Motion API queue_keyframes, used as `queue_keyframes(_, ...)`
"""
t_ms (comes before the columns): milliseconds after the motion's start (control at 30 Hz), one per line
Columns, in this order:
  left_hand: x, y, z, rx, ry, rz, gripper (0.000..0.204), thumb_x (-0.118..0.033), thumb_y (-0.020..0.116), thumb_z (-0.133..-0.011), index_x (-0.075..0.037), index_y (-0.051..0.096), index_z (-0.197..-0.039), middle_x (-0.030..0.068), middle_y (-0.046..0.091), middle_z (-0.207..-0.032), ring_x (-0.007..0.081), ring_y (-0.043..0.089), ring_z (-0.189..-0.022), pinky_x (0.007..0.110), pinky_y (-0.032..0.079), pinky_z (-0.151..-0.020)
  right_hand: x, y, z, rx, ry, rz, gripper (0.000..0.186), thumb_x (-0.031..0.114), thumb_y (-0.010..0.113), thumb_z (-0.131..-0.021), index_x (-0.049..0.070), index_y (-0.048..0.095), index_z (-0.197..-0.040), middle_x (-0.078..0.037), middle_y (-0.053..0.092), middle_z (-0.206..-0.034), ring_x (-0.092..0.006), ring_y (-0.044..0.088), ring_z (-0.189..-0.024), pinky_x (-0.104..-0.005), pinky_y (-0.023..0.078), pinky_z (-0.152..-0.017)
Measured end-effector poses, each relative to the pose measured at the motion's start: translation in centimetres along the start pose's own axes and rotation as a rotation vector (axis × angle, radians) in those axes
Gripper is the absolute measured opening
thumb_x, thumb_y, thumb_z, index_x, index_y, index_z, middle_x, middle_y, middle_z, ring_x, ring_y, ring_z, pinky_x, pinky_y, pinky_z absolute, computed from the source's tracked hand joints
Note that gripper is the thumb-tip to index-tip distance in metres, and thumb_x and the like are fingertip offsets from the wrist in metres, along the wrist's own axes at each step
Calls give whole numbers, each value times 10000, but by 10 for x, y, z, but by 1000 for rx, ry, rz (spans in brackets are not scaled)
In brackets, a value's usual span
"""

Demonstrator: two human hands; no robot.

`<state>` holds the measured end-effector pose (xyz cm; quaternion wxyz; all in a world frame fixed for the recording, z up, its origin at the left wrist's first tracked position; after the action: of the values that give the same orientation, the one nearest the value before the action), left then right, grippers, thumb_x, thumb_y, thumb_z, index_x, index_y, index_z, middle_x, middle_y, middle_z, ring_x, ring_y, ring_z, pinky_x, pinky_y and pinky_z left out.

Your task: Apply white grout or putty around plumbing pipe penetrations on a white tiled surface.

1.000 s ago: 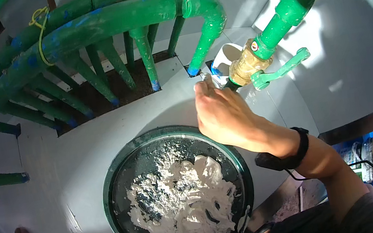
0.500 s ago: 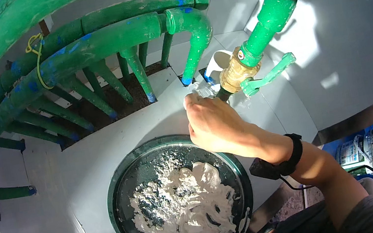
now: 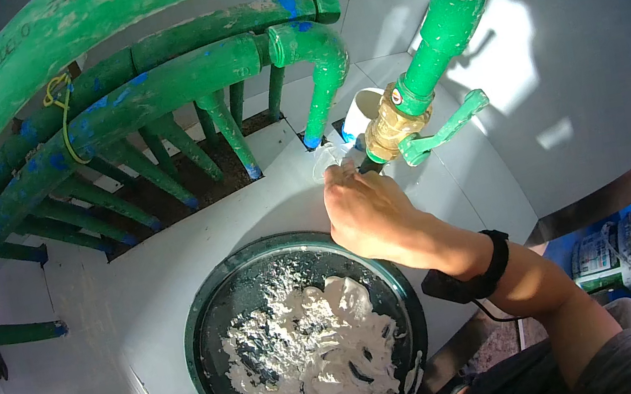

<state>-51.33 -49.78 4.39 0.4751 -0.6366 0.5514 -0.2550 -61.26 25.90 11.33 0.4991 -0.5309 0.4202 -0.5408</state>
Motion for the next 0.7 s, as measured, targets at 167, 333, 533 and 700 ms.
queue_keyframes(167, -1, 4, 0, -3, -24, 42, 417, -297, 494, -1070, 39, 548, -1310, 223, 562, -1288, 382, 521, -1212, 457, 405, -1056, 6, 4, 4, 65, -31, 51, 291, 86, 673, -835, -124, 575, -1012, -340, 628, -1086, -381, 728, -829, -416, 610, -720)
queue_keyframes(333, -17, -2, 0, 39, -54, 24, 407, -304, 483, -1071, 33, 551, -1290, 223, 562, -1287, 382, 520, -1212, 465, 397, -1059, 0, 7, -2, -107, -39, 56, 323, 101, 701, -802, -106, 564, -1007, -271, 673, -983, -367, 731, -764, -410, 604, -675)
queue_keyframes(533, -12, 0, -3, 51, -45, 36, 413, -319, 478, -1072, 25, 545, -1289, 224, 564, -1276, 381, 523, -1205, 469, 395, -1065, -4, -3, -3, -193, -92, 46, 275, 64, 661, -791, -102, 570, -991, -267, 677, -906, -384, 725, -749, -437, 593, -645)
queue_keyframes(700, 0, -2, 0, -14, -24, 78, 420, -326, 485, -1068, 34, 546, -1278, 227, 563, -1274, 382, 528, -1193, 469, 395, -1073, 3, -7, 9, -59, -97, -23, 268, 60, 657, -791, -98, 578, -993, -248, 682, -880, -371, 726, -746, -441, 586, -623)
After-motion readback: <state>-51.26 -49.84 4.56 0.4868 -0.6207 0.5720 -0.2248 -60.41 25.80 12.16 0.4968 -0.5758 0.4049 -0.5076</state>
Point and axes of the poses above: each hand's wrist, its own z-axis away from the middle knuckle, its own y-axis out of the palm, x = y × z, the point moved 9 cm from there along -z, towards the middle knuckle
